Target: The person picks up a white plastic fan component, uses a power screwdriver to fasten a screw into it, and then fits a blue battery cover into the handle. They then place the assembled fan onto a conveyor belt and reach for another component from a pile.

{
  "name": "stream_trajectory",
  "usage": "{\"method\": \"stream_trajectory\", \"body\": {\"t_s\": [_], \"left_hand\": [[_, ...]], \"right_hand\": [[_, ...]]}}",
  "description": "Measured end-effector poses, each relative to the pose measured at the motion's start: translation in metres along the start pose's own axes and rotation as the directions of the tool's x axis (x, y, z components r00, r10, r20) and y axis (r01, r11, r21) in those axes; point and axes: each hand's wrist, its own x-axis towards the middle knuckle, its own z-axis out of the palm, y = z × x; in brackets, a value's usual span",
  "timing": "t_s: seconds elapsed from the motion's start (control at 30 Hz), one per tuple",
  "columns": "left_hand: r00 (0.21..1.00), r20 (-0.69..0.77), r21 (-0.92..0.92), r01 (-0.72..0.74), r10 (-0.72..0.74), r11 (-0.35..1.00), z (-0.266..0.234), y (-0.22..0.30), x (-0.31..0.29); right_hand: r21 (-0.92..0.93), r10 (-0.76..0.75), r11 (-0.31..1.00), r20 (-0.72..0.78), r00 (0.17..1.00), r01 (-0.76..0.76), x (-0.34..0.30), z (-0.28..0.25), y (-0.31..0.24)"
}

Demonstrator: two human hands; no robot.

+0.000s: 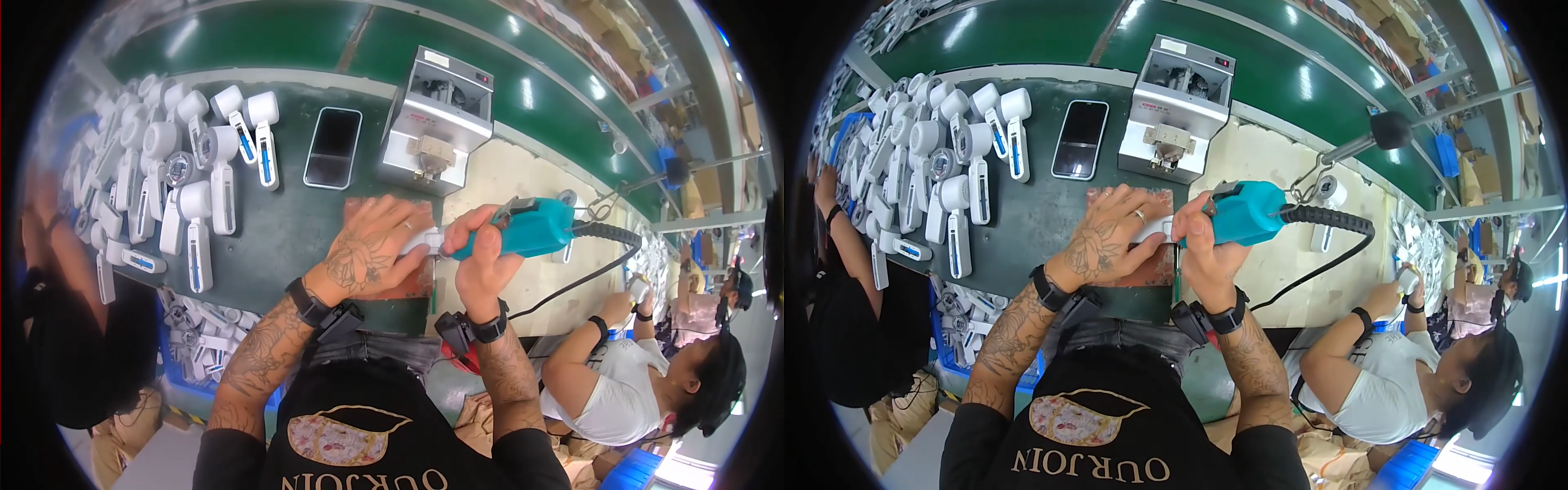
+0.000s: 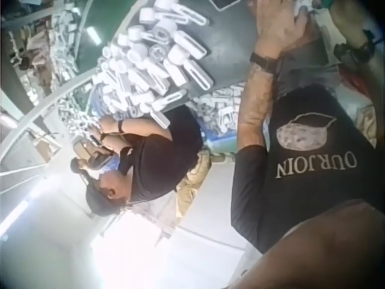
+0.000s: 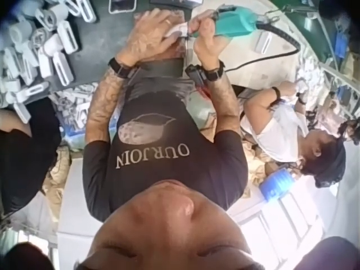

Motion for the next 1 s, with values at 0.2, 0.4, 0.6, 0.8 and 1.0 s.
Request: {"method": "stream_trajectory", "body": {"t_s": [0.2, 0.4, 0.6, 0.8, 1.0], "left_hand": [[0.999, -0.002, -0.002, -0.032, 0.032, 0.999, 0.004, -0.003, 0.005], [0.998, -0.038, -0.005, -0.045, 0.045, 0.999, -0.010, 0.001, 0.004], [0.921, -0.167, 0.268, -0.300, 0.351, 0.915, 0.014, 0.011, -0.019], [0.846, -0.350, -0.451, 0.225, -0.403, 0.864, -0.082, -0.013, -0.075], [0.296, -0.756, -0.592, 0.070, -0.584, 0.803, -0.201, -0.133, -0.111]], "right_hand": [[0.044, -0.028, 0.999, 0.014, 1.000, 0.027, 0.002, -0.004, 0.007], [0.035, -0.043, 0.998, -0.039, 0.998, 0.044, 0.000, 0.002, 0.012], [0.268, -0.016, 0.962, -0.155, 0.988, 0.058, -0.014, -0.011, -0.015], [0.233, -0.172, 0.951, -0.160, 0.972, 0.206, -0.032, -0.011, -0.068], [0.214, -0.028, 0.975, -0.155, 0.988, 0.061, -0.053, -0.011, -0.045]]}}
